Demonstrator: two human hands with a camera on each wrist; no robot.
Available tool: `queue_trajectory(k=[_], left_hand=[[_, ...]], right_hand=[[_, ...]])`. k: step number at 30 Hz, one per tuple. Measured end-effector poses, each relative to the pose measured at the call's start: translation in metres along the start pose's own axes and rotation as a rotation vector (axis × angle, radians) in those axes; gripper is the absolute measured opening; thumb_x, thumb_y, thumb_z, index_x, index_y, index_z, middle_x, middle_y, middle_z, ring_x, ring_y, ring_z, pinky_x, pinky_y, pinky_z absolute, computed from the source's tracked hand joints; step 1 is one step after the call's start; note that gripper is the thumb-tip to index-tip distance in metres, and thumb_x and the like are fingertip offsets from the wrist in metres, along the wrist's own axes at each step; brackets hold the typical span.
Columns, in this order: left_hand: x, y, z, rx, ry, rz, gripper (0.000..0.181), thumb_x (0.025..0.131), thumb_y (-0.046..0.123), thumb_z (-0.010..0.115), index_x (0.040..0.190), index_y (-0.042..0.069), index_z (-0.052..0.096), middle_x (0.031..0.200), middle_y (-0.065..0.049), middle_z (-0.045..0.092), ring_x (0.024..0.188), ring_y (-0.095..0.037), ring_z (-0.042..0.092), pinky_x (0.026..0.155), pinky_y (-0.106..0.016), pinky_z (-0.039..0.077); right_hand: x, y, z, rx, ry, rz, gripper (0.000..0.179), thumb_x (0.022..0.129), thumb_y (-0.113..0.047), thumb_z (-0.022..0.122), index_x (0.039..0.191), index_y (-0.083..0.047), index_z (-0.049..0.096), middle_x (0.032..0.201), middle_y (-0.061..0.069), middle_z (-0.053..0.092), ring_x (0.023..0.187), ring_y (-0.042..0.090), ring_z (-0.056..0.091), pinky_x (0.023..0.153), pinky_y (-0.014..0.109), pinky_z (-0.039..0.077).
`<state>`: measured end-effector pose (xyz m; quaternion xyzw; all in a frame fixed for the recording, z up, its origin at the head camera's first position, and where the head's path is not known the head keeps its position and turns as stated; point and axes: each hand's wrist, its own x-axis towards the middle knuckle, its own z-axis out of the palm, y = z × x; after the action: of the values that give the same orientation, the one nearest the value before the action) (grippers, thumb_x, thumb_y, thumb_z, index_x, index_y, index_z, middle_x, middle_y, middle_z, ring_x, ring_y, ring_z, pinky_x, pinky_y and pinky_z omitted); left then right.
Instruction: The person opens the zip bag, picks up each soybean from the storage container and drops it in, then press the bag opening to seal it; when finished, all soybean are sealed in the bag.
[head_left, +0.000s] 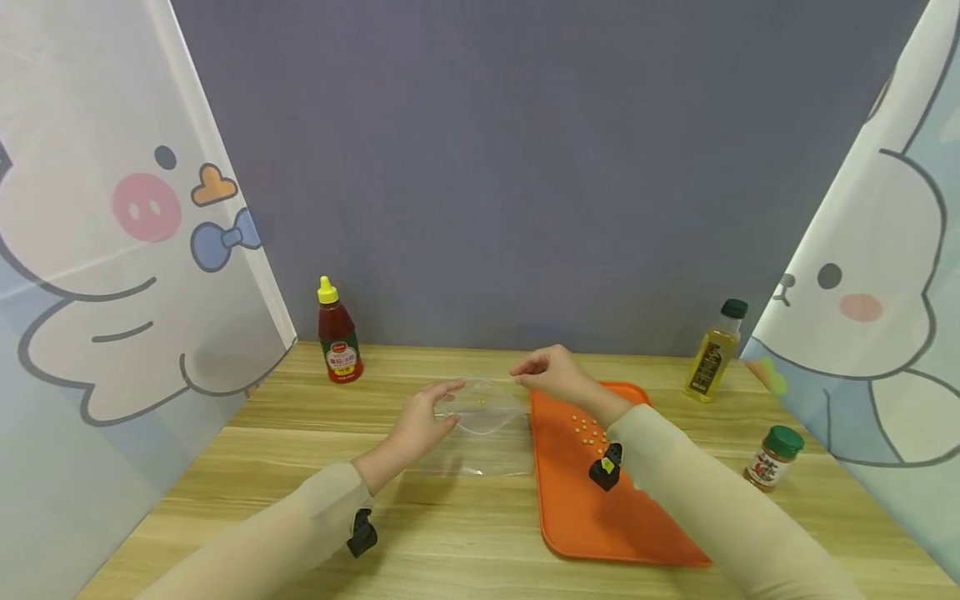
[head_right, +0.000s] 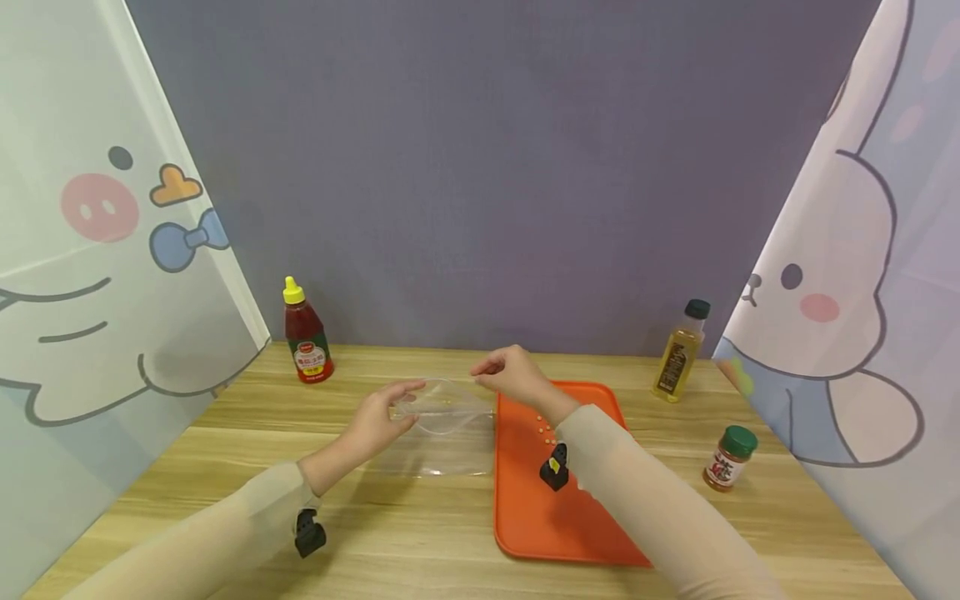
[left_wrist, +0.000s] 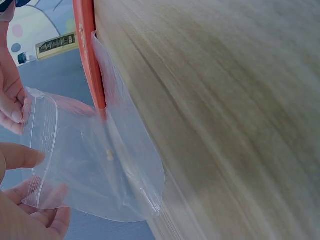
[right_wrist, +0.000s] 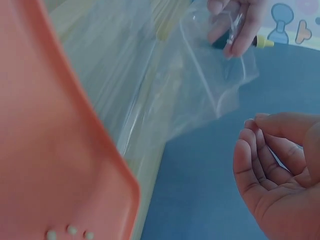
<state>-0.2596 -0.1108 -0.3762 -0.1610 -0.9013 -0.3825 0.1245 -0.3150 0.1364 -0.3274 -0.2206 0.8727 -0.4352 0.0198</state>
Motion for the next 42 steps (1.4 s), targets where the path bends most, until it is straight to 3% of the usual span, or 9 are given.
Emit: queue_trajectory(k=[4,10,22,31,38,42], left_hand=[[0.0,-0.001,0.0,0.003,0.004,0.001,0.052,0.082,0.001,0.072,0.132,0.011,0.059,0.128,-0.013,0.062,0.112,-0.032,0.061,0.091,-0.048,0.052],[0.0,0.0,-0.001,0.003,0.003,0.004,0.051,0.083,0.001,0.072,0.131,0.01,0.059,0.128,-0.013,0.062,0.112,-0.032,0.061,0.093,-0.049,0.051],[0.0,-0.001,-0.001,-0.009,-0.005,-0.003,0.051,0.083,0.0,0.072,0.132,0.009,0.059,0.129,-0.013,0.061,0.113,-0.032,0.061,0.093,-0.05,0.051],[-0.001,0.0,0.0,-0.015,-0.008,-0.008,0.051,0.083,0.001,0.072,0.132,0.011,0.059,0.13,-0.013,0.061,0.113,-0.032,0.061,0.088,-0.047,0.054],[-0.002,0.0,0.002,-0.034,0.002,-0.013,0.052,0.083,0.001,0.072,0.132,0.011,0.059,0.131,-0.012,0.06,0.115,-0.031,0.06,0.092,-0.048,0.053],[-0.003,0.0,0.003,-0.035,0.008,-0.004,0.052,0.083,0.0,0.072,0.132,0.011,0.059,0.131,-0.012,0.06,0.115,-0.031,0.06,0.092,-0.049,0.052]], right_hand=[[-0.003,0.007,-0.007,0.01,-0.009,0.019,0.016,0.09,-0.012,0.068,0.104,-0.007,0.074,0.102,0.011,0.073,0.091,0.019,0.067,0.081,0.038,0.057],[-0.009,0.021,-0.015,-0.01,-0.009,0.037,0.016,0.09,-0.011,0.068,0.104,-0.006,0.074,0.101,0.012,0.072,0.091,0.024,0.067,0.075,0.033,0.057],[-0.022,0.049,-0.025,-0.07,0.005,0.14,0.014,0.09,-0.01,0.067,0.102,-0.006,0.073,0.098,0.01,0.071,0.087,0.019,0.065,0.082,0.047,0.055],[-0.038,0.07,-0.034,-0.039,-0.015,0.183,0.022,0.092,-0.008,0.064,0.11,0.005,0.068,0.106,0.016,0.069,0.098,0.034,0.064,0.083,0.046,0.056],[-0.045,0.093,-0.043,-0.071,0.007,0.157,0.019,0.09,-0.005,0.064,0.105,0.007,0.069,0.1,0.016,0.07,0.091,0.028,0.065,0.076,0.043,0.056],[-0.051,0.105,-0.051,-0.084,0.001,0.133,0.017,0.089,-0.001,0.064,0.102,0.01,0.069,0.095,0.018,0.071,0.077,0.022,0.064,0.067,0.037,0.055]])
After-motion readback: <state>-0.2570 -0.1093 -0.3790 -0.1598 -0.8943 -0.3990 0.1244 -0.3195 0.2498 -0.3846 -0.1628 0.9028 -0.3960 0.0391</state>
